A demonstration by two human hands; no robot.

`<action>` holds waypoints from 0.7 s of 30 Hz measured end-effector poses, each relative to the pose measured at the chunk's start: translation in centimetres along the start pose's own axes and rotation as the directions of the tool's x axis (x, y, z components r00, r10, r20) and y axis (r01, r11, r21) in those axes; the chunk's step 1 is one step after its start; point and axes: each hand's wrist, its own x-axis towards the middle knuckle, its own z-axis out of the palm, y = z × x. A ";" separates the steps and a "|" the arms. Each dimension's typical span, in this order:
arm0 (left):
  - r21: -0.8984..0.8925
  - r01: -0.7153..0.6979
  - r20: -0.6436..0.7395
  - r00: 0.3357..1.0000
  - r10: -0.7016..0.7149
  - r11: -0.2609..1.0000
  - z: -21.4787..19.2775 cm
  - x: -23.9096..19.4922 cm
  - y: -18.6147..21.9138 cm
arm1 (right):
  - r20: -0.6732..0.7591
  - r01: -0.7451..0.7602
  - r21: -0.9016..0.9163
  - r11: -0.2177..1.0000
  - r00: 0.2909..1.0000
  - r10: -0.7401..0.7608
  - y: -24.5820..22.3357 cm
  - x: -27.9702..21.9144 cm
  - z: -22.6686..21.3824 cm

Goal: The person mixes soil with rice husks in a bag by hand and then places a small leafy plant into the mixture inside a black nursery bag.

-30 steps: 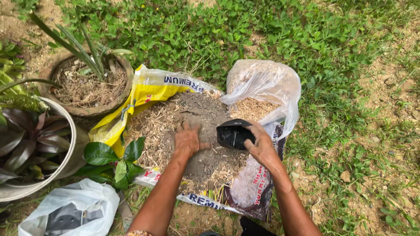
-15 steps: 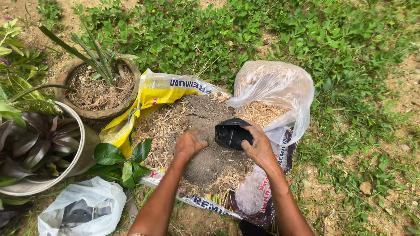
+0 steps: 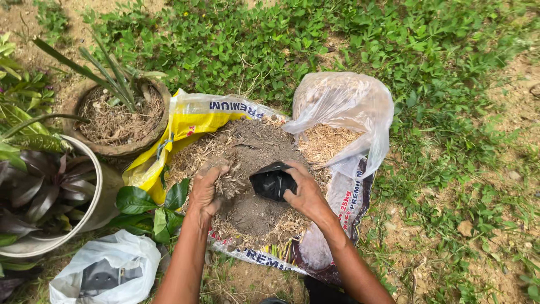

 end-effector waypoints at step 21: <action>0.299 -0.495 0.202 0.869 0.452 0.816 8.4 -1.3 -10.9 | 0.017 -0.056 -0.055 0.997 0.998 0.057 1.6 -2.0 3.9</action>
